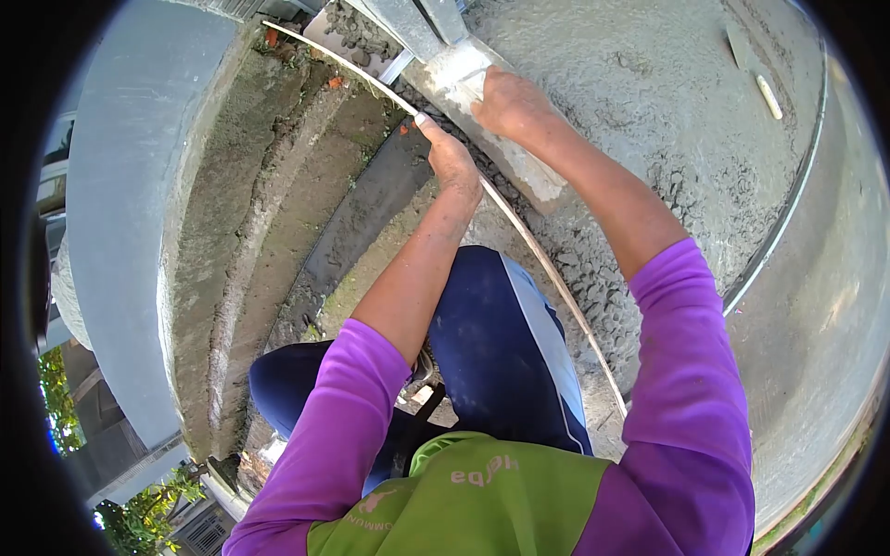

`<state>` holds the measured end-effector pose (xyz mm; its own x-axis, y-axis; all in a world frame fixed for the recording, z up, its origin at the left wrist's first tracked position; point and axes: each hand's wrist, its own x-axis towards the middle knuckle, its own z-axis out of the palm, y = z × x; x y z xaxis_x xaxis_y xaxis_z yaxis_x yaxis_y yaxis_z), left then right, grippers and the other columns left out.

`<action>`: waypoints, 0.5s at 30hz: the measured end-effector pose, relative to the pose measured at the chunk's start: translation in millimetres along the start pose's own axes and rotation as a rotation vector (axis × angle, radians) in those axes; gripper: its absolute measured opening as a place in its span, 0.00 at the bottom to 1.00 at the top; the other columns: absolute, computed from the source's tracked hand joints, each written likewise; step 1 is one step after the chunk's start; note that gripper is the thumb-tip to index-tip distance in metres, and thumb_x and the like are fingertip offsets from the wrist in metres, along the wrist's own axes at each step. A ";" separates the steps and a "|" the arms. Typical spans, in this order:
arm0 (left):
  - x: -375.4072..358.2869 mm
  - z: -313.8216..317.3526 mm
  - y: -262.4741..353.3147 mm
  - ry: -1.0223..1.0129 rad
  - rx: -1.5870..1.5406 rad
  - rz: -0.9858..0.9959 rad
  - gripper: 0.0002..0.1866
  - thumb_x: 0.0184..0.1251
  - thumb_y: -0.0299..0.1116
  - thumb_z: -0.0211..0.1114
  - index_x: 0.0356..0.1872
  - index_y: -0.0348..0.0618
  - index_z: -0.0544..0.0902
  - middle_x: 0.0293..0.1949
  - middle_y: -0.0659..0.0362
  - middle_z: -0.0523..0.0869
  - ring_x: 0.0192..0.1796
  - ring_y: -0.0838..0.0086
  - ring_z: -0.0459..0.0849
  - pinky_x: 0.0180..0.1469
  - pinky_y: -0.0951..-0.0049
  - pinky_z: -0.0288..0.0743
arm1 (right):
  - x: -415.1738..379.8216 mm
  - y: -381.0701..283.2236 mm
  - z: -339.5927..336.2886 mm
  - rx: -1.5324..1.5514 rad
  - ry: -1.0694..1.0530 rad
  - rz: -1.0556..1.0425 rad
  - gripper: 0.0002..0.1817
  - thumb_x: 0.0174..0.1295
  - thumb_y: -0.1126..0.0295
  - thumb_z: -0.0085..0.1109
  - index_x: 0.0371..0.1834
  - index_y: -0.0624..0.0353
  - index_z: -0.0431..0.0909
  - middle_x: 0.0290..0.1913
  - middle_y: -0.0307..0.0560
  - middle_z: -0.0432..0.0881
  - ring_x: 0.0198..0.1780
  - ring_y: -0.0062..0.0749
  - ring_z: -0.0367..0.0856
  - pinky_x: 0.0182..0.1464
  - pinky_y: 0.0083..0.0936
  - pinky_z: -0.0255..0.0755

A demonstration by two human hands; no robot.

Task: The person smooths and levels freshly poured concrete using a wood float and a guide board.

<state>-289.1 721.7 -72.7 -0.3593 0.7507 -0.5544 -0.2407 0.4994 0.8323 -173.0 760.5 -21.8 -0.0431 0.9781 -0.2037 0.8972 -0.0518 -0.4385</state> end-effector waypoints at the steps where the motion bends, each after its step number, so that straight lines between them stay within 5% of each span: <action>1: 1.4 -2.3 1.1 -0.029 -0.024 0.020 0.51 0.75 0.72 0.34 0.72 0.28 0.69 0.70 0.40 0.74 0.71 0.50 0.73 0.72 0.59 0.62 | -16.3 4.8 2.5 -0.057 0.002 -0.058 0.29 0.65 0.56 0.63 0.57 0.73 0.72 0.50 0.72 0.84 0.56 0.60 0.84 0.59 0.47 0.78; 4: 7.9 1.0 -0.6 0.067 0.074 -0.015 0.49 0.76 0.70 0.34 0.72 0.29 0.70 0.68 0.39 0.75 0.69 0.50 0.74 0.72 0.58 0.63 | -39.8 21.6 -11.9 -0.127 -0.073 0.026 0.28 0.67 0.57 0.62 0.58 0.73 0.73 0.51 0.68 0.85 0.55 0.53 0.86 0.59 0.43 0.79; 7: 9.2 1.1 -1.2 0.076 0.062 -0.023 0.49 0.76 0.70 0.33 0.72 0.29 0.69 0.68 0.39 0.76 0.69 0.50 0.74 0.72 0.58 0.63 | -21.9 9.6 -25.3 -0.024 0.065 0.116 0.28 0.67 0.56 0.61 0.58 0.72 0.73 0.52 0.68 0.85 0.55 0.54 0.86 0.59 0.43 0.79; 15: 6.3 0.0 1.7 0.033 0.060 -0.021 0.50 0.75 0.71 0.33 0.74 0.29 0.67 0.69 0.39 0.74 0.71 0.49 0.72 0.74 0.58 0.60 | -31.4 17.1 -10.1 -0.083 -0.027 0.065 0.29 0.67 0.56 0.61 0.59 0.73 0.73 0.50 0.68 0.86 0.54 0.55 0.86 0.58 0.43 0.80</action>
<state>-291.7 727.2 -74.8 -0.3848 0.7252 -0.5710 -0.1945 0.5410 0.8182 -151.9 730.9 -14.0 0.0058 0.9672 -0.2538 0.9318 -0.0974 -0.3496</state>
